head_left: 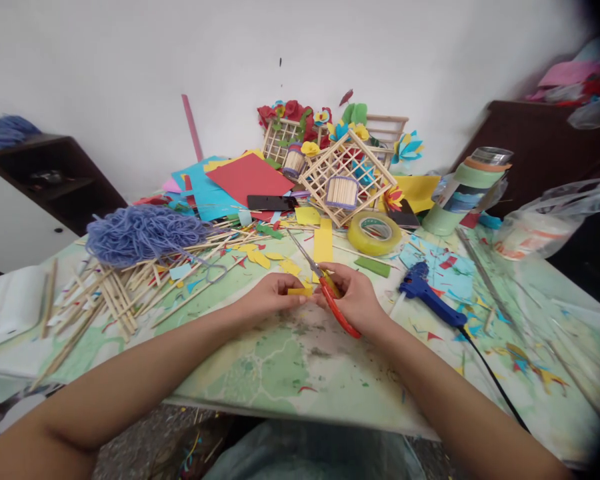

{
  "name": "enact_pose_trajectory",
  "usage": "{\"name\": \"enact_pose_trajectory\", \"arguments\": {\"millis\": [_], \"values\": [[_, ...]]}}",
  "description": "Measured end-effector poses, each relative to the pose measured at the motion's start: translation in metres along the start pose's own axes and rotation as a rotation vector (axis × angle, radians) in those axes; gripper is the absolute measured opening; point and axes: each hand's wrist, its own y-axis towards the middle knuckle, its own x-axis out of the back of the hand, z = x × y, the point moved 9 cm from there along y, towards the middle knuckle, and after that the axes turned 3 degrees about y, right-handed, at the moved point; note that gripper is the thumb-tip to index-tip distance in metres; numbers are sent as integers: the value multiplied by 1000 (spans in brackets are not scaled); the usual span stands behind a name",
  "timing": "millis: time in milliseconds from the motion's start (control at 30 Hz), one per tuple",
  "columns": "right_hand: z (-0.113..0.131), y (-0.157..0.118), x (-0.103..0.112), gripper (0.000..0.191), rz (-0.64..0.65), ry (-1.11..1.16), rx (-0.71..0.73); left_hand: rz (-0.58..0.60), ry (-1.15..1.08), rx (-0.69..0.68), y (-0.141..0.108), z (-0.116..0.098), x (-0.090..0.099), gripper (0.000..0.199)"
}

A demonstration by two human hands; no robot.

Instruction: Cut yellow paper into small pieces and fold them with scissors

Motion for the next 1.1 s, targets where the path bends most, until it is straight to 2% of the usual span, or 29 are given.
{"name": "enact_pose_trajectory", "arguments": {"millis": [67,167,367,467,667,767,900,1100], "values": [[0,-1,-6,54,21,93,21,52,28,2,-2,-2,-7,22],[-2,-2,-8,47,11,110,49,80,59,-6,-3,-3,-11,21],[-5,-2,-10,42,18,45,68,-42,48,-31,-1,-4,1,26],[2,-2,-5,40,21,-128,85,-86,-46,-41,0,-5,6,25],[15,0,22,50,-26,-663,52,-222,-204,-22,2,1,25,25],[21,2,25,50,16,-826,71,-253,-266,-22,2,0,31,24],[28,0,17,52,117,-940,147,-294,-250,-33,2,-3,39,22],[26,-2,10,55,176,-977,168,-300,-227,-73,5,-1,47,20]]}}
